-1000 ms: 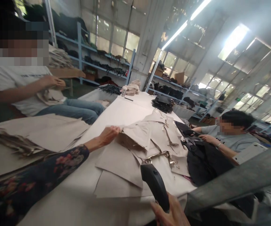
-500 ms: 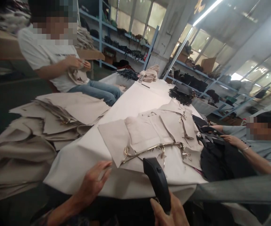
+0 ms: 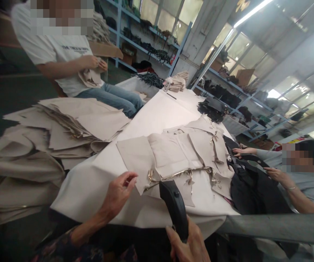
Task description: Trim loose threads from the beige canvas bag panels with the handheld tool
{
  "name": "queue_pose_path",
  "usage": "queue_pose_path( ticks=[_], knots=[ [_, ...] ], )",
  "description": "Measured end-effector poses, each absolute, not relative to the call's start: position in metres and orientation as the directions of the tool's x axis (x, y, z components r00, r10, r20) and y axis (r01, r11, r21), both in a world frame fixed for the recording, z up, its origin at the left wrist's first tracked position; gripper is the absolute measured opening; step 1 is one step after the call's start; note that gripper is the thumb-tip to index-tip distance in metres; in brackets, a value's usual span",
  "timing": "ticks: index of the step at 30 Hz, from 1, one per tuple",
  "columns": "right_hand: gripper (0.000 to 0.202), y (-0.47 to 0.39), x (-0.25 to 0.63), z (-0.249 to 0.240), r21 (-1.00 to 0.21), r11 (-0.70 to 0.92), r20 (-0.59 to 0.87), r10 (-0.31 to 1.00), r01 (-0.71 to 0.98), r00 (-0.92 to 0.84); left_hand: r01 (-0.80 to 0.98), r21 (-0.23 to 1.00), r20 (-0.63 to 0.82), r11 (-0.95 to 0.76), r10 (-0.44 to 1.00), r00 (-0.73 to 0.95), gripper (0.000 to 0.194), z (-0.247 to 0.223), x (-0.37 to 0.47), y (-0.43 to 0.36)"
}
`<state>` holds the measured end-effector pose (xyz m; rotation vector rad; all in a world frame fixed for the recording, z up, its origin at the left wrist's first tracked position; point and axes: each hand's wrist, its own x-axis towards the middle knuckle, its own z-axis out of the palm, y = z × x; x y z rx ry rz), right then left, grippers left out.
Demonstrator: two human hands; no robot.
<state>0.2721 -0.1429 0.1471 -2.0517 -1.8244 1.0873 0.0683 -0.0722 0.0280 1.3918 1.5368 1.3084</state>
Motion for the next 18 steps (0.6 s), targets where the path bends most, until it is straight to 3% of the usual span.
queue_pose_path(
  ticks=[3, 6, 12, 15, 18],
  knots=[
    [0.031, -0.14, 0.269, 0.149, -0.624, -0.233, -0.376, 0.926, 0.746, -0.025, 0.532, 0.768, 0.339, -0.356, 0.931, 0.134, 0.031, 0.035, 0.068, -0.04],
    [0.032, -0.141, 0.273, 0.145, -0.62, -0.247, -0.391, 0.92, 0.745, -0.021, 0.599, 0.56, 0.36, -0.573, 0.819, 0.447, 0.03, 0.031, 0.068, -0.014],
    [0.033, -0.142, 0.29, 0.134, -0.614, -0.243, -0.402, 0.915, 0.751, -0.032, 0.552, 0.39, 0.385, -0.737, 0.675, 0.63, 0.018, 0.022, 0.066, -0.001],
    [0.034, -0.144, 0.297, 0.13, -0.62, -0.244, -0.398, 0.917, 0.746, -0.031, 0.527, 0.417, 0.422, -0.74, 0.671, 0.609, 0.016, 0.021, 0.068, 0.001],
    [0.034, -0.15, 0.305, 0.126, -0.609, -0.244, -0.39, 0.921, 0.755, -0.017, 0.515, 0.597, 0.427, -0.615, 0.787, 0.445, 0.016, 0.027, 0.068, 0.005]
  ],
)
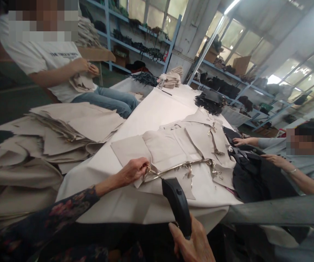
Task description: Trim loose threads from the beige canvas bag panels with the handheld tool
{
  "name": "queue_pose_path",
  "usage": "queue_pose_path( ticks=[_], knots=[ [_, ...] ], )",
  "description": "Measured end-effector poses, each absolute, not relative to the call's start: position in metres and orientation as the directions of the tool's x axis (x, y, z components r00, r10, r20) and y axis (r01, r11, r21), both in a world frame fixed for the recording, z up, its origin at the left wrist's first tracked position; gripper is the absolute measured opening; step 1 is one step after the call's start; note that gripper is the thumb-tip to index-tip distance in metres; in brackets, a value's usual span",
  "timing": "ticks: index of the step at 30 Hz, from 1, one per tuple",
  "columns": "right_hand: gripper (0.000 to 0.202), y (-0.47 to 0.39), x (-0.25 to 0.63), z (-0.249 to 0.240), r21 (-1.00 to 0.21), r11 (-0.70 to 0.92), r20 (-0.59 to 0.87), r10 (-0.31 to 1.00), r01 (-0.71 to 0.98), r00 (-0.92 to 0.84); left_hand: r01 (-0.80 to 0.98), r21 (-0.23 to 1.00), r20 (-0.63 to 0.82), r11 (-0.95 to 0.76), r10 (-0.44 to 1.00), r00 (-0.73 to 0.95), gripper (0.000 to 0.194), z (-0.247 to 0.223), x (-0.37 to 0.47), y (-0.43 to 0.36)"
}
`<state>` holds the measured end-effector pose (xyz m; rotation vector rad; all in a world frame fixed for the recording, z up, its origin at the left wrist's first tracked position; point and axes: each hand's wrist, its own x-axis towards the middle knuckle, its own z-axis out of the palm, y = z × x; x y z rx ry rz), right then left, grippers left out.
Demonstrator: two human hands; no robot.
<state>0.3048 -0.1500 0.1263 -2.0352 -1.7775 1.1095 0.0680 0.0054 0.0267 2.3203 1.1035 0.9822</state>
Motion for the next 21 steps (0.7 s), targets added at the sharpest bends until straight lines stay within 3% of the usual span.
queue_pose_path(
  ticks=[2, 5, 10, 12, 17, 19, 21],
  knots=[
    [0.034, -0.154, 0.309, 0.124, -0.603, -0.247, -0.391, 0.92, 0.759, -0.011, 0.477, 0.656, 0.422, -0.585, 0.808, 0.411, 0.02, 0.033, 0.069, 0.003],
    [0.035, -0.158, 0.312, 0.122, -0.609, -0.271, -0.409, 0.913, 0.745, -0.002, 0.48, 0.595, 0.471, -0.645, 0.763, 0.442, 0.022, 0.038, 0.078, -0.017],
    [0.032, -0.16, 0.31, 0.13, -0.628, -0.294, -0.396, 0.918, 0.721, 0.029, 0.561, 0.163, 0.644, -0.811, 0.519, 0.563, 0.019, 0.011, 0.111, -0.075],
    [0.031, -0.161, 0.309, 0.135, -0.627, -0.302, -0.393, 0.918, 0.718, 0.043, 0.584, 0.092, 0.65, -0.806, 0.493, 0.579, 0.018, -0.006, 0.121, -0.091],
    [0.032, -0.164, 0.306, 0.133, -0.622, -0.302, -0.416, 0.909, 0.722, 0.022, 0.566, 0.235, 0.548, -0.79, 0.589, 0.594, 0.022, -0.034, 0.116, -0.107],
    [0.031, -0.164, 0.301, 0.126, -0.645, -0.281, -0.38, 0.925, 0.71, 0.021, 0.546, 0.404, 0.531, -0.734, 0.674, 0.513, 0.025, -0.038, 0.109, -0.11],
    [0.029, -0.161, 0.292, 0.117, -0.674, -0.249, -0.34, 0.94, 0.696, 0.007, 0.506, 0.685, 0.436, -0.524, 0.852, 0.292, 0.024, -0.039, 0.103, -0.111]
  ],
)
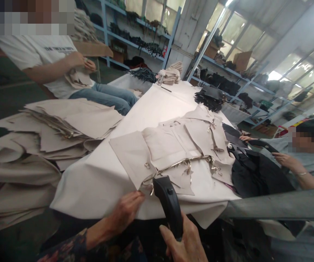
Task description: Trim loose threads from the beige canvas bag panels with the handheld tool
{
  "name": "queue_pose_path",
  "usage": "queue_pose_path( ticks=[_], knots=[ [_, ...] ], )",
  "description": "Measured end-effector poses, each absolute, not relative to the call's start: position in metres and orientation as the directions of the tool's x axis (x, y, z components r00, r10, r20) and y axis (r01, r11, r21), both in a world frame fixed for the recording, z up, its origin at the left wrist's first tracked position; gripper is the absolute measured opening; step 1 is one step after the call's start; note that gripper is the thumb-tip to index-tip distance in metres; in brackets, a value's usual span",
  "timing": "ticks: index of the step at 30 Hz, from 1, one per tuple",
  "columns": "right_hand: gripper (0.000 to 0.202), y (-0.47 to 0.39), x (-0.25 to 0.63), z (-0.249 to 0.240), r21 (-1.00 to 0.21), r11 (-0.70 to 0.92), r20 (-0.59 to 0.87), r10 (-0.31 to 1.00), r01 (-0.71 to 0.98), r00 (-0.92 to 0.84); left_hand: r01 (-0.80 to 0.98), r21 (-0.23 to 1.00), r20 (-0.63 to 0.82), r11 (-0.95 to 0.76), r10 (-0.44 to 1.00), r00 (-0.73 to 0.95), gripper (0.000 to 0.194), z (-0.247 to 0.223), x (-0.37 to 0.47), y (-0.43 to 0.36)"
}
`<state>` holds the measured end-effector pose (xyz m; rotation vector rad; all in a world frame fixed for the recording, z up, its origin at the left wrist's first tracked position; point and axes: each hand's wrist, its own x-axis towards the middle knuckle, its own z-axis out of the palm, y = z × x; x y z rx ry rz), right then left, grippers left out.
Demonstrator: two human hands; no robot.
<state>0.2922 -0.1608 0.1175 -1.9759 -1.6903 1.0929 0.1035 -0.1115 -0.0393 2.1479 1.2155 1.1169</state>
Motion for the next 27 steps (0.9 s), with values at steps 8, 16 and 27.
queue_pose_path(
  ticks=[8, 16, 27],
  knots=[
    [0.023, -0.122, 0.254, 0.111, -0.71, -0.236, -0.415, 0.901, 0.663, -0.124, -0.368, 0.823, -0.439, 0.433, 0.896, 0.074, 0.05, -0.006, 0.102, -0.095],
    [0.022, -0.092, 0.24, 0.115, -0.724, -0.223, -0.434, 0.883, 0.653, -0.18, -0.612, 0.722, -0.447, 0.323, 0.892, -0.057, 0.04, -0.005, 0.116, -0.083],
    [0.021, -0.098, 0.251, 0.125, -0.698, -0.217, -0.46, 0.866, 0.683, -0.195, -0.425, 0.886, -0.267, 0.184, 0.953, -0.145, 0.029, -0.007, 0.095, -0.083]
  ],
)
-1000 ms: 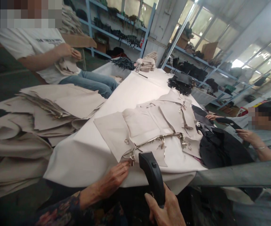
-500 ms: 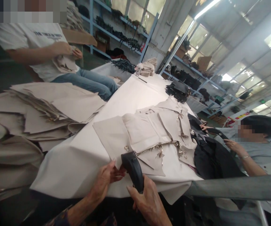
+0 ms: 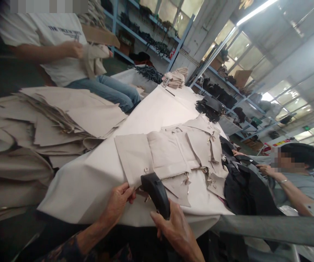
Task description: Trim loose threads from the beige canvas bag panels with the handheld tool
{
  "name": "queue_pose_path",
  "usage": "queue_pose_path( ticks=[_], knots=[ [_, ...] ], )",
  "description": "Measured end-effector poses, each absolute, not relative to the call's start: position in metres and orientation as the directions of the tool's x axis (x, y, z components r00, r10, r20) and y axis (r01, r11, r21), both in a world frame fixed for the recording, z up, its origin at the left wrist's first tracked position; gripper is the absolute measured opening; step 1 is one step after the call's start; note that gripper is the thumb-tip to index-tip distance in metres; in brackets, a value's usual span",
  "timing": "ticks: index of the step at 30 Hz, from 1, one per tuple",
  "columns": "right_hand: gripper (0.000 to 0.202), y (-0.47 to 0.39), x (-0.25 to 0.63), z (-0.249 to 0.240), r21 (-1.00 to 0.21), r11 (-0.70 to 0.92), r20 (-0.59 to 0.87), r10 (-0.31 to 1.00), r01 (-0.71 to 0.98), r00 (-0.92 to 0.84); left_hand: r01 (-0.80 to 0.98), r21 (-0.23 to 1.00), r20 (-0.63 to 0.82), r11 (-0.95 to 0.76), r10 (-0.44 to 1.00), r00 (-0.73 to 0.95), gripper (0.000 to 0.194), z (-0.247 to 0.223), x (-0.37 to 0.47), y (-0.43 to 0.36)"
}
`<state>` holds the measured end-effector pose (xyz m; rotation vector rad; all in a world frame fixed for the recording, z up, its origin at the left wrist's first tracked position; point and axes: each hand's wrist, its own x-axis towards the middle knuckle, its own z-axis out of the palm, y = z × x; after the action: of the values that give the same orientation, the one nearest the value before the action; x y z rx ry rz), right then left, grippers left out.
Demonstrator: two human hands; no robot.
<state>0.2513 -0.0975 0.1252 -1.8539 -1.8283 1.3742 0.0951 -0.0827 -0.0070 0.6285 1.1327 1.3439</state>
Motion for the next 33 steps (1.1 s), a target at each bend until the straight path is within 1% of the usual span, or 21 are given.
queue_pose_path(
  ticks=[3, 5, 9, 12, 14, 17, 19, 21, 24, 27, 30, 33],
  knots=[
    [0.023, -0.098, 0.245, 0.118, -0.664, -0.222, -0.476, 0.862, 0.714, -0.175, -0.379, 0.91, -0.224, 0.17, 0.969, -0.101, 0.029, -0.013, 0.092, -0.084],
    [0.022, -0.088, 0.239, 0.118, -0.681, -0.204, -0.457, 0.869, 0.703, -0.19, -0.362, 0.915, -0.22, 0.177, 0.972, -0.081, 0.03, -0.016, 0.092, -0.086],
    [0.031, -0.063, 0.239, 0.138, -0.719, -0.175, -0.369, 0.916, 0.672, -0.156, -0.376, 0.897, -0.275, 0.233, 0.959, -0.062, 0.028, -0.017, 0.09, -0.092],
    [0.034, -0.066, 0.252, 0.159, -0.718, -0.168, -0.327, 0.938, 0.675, -0.115, -0.369, 0.887, -0.32, 0.278, 0.946, -0.057, 0.025, -0.017, 0.085, -0.092],
    [0.035, -0.079, 0.26, 0.168, -0.699, -0.18, -0.343, 0.934, 0.692, -0.104, -0.353, 0.892, -0.332, 0.281, 0.938, -0.094, 0.024, -0.017, 0.079, -0.09],
    [0.035, -0.104, 0.265, 0.168, -0.663, -0.163, -0.358, 0.926, 0.73, -0.118, -0.363, 0.91, -0.292, 0.2, 0.931, -0.219, 0.022, -0.016, 0.072, -0.085],
    [0.034, -0.115, 0.264, 0.161, -0.656, -0.149, -0.369, 0.918, 0.74, -0.142, -0.387, 0.911, -0.267, 0.141, 0.918, -0.293, 0.024, -0.013, 0.069, -0.082],
    [0.031, -0.12, 0.259, 0.15, -0.679, -0.154, -0.395, 0.901, 0.718, -0.18, -0.423, 0.898, -0.274, 0.121, 0.906, -0.323, 0.03, -0.007, 0.068, -0.079],
    [0.025, -0.114, 0.251, 0.131, -0.723, -0.175, -0.431, 0.87, 0.668, -0.238, -0.472, 0.874, -0.273, 0.111, 0.917, -0.29, 0.034, 0.005, 0.07, -0.075],
    [0.026, -0.102, 0.244, 0.118, -0.754, -0.211, -0.447, 0.859, 0.622, -0.25, -0.474, 0.876, -0.222, 0.094, 0.949, -0.223, 0.025, 0.016, 0.072, -0.074],
    [0.031, -0.094, 0.243, 0.119, -0.772, -0.216, -0.424, 0.876, 0.598, -0.231, -0.444, 0.893, -0.164, 0.073, 0.972, -0.169, 0.019, 0.023, 0.072, -0.072],
    [0.037, -0.094, 0.249, 0.129, -0.749, -0.166, -0.364, 0.912, 0.641, -0.189, -0.475, 0.877, -0.151, 0.077, 0.981, -0.12, 0.02, 0.026, 0.066, -0.061]
  ],
)
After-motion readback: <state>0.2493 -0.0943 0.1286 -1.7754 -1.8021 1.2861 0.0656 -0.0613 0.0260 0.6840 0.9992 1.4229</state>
